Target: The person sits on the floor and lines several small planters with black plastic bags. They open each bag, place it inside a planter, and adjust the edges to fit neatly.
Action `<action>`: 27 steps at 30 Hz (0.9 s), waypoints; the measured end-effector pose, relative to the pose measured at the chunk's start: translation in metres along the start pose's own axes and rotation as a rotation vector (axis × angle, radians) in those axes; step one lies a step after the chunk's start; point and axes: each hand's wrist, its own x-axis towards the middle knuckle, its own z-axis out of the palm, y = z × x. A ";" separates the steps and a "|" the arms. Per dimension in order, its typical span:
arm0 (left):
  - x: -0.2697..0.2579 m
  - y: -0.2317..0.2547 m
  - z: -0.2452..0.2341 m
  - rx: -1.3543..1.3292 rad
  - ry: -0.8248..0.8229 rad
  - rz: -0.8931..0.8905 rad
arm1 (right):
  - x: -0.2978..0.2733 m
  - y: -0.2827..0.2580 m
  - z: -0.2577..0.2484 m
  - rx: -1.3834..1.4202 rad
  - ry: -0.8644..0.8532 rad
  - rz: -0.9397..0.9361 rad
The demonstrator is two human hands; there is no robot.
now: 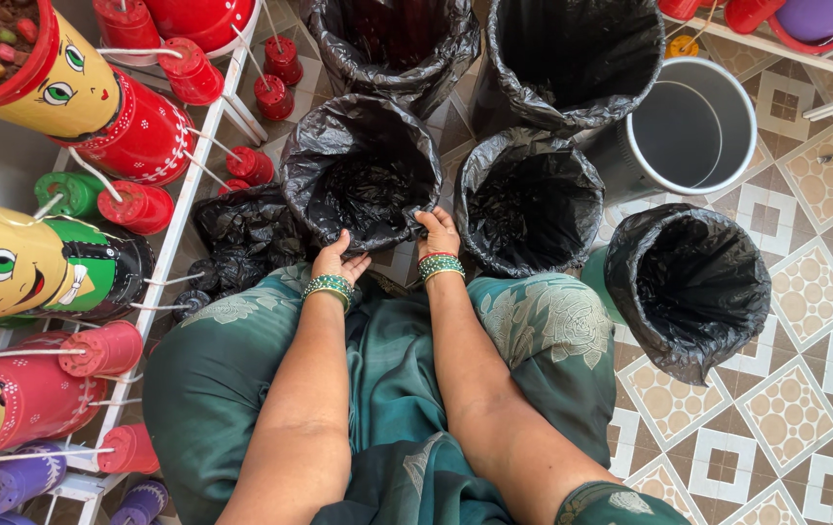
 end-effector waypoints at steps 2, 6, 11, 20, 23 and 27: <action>-0.001 0.001 0.000 -0.006 0.007 0.004 | 0.004 0.003 -0.003 -0.001 0.000 0.012; -0.004 0.002 0.000 0.000 0.012 0.011 | 0.012 0.005 -0.008 0.007 -0.042 0.031; -0.005 0.001 0.003 -0.023 0.008 0.004 | 0.001 -0.004 -0.004 0.000 -0.042 0.026; -0.001 0.001 0.000 0.039 -0.025 0.029 | 0.004 -0.009 -0.005 -0.018 -0.081 0.113; -0.002 0.004 -0.001 0.018 -0.028 0.029 | 0.010 -0.003 -0.010 0.028 -0.112 0.156; -0.005 0.005 0.000 0.027 -0.023 0.053 | 0.014 0.001 -0.016 0.030 -0.177 0.178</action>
